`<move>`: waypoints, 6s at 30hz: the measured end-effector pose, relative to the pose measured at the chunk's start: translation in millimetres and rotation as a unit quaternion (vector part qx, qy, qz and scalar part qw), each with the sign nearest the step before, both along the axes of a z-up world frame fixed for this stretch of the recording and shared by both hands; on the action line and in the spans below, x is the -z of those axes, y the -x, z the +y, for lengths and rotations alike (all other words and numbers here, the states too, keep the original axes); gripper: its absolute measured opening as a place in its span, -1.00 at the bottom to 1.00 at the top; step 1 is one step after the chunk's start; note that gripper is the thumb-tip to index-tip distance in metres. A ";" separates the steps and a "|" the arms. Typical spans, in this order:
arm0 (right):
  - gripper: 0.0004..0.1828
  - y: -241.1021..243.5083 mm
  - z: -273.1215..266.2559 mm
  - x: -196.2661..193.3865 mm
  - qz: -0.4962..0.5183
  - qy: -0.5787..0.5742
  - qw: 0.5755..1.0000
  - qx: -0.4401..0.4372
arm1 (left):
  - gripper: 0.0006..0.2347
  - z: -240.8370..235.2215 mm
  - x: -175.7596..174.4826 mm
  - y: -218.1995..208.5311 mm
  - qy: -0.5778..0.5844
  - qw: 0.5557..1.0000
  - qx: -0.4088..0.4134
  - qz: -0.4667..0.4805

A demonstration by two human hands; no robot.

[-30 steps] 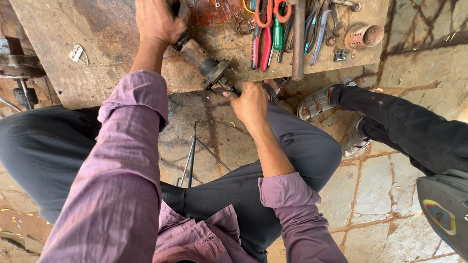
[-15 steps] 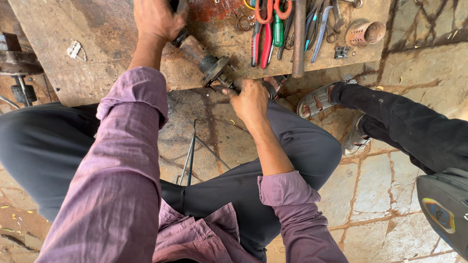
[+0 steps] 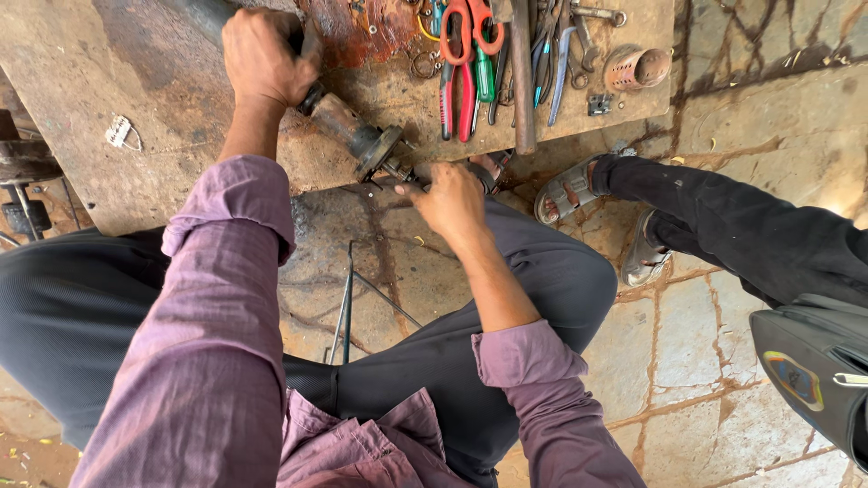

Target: The person manipulates a metal drive shaft and then works on a motor stator by adjusting copper winding wires inside the housing while seated at a workbench.

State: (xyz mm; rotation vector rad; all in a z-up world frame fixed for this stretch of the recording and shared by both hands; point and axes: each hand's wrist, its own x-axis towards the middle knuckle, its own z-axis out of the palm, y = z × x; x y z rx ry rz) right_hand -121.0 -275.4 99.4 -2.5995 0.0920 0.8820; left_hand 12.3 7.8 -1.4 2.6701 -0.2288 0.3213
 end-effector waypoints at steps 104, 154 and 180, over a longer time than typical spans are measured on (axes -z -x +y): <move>-0.53 101.5 -82.9 34.6 0.105 -0.334 0.908 0.228 | -0.34 -114.5 -29.3 177.2 0.778 0.446 -0.143 0.418; -0.50 93.2 -107.1 38.4 -0.045 -0.206 0.964 0.161 | -0.66 -55.0 -161.6 254.7 0.619 0.626 -0.153 0.450; -0.53 -79.8 -79.4 131.3 -0.331 -0.371 0.781 0.377 | -0.69 -21.2 -122.5 303.6 0.653 0.582 -0.233 0.425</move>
